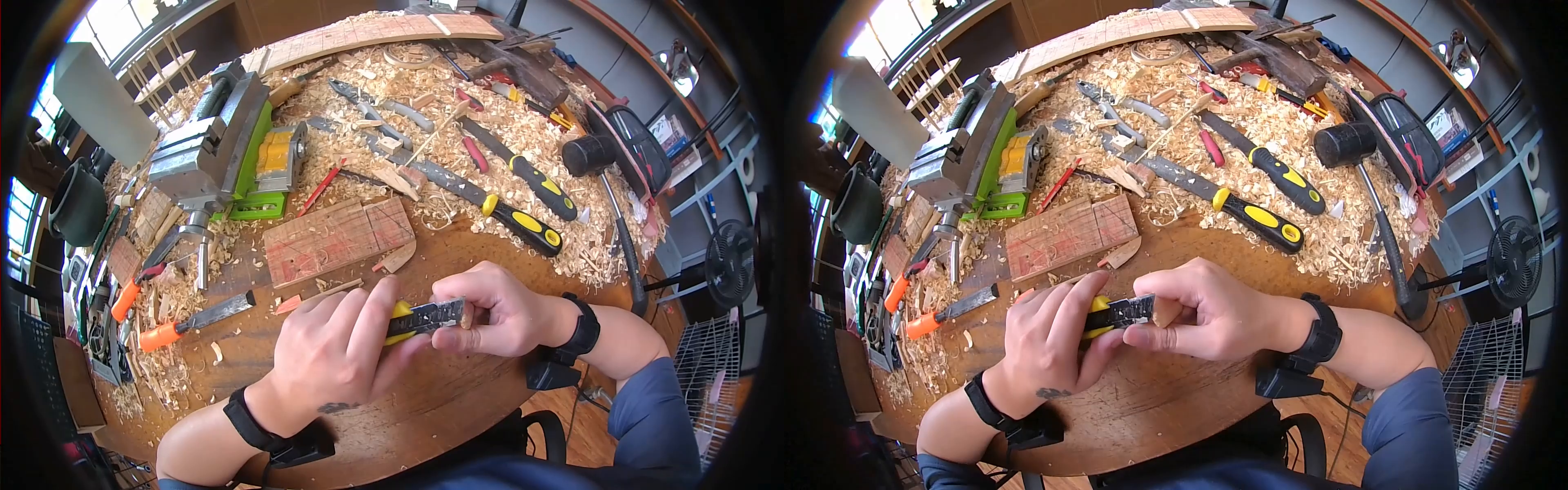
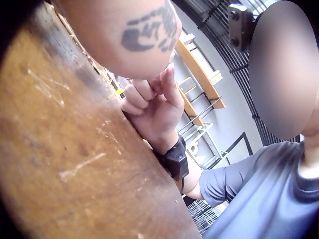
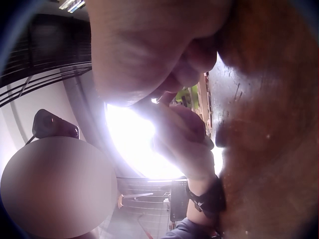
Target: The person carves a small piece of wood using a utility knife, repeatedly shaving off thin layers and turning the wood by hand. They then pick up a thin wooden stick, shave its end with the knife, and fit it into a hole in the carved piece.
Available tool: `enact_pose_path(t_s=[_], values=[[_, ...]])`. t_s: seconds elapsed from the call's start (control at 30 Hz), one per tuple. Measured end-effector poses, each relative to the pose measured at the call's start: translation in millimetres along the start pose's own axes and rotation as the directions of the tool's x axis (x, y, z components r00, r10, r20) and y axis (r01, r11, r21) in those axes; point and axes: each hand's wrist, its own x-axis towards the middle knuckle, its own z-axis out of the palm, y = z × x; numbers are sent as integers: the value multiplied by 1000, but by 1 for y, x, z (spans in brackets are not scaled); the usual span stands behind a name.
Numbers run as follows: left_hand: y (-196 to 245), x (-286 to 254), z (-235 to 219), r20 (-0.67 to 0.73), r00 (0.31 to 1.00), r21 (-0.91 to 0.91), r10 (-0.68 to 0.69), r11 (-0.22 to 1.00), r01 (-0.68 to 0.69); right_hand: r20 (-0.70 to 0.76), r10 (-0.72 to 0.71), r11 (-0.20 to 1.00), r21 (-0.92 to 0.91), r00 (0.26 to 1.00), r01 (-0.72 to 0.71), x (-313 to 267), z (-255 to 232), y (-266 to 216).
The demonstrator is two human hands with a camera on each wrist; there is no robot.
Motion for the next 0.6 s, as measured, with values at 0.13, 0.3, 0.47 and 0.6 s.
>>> enact_pose_path(t_s=[0.13,0.3,0.47,0.6], values=[[-1,0,0,-18,1000,0,14,1000,-14,-25,1,999,-38,1000,-2,1,-2,-3],[1,1,-4,12,999,9,45,999,-45,-47,-32,999,-19,998,31,3,-1,0],[0,0,0,-2,1000,0,18,1000,-18,19,-4,1000,-2,1000,4,0,-1,-2],[-1,0,0,-6,1000,7,1,1000,-1,-6,-46,999,-6,999,46,3,0,1]])
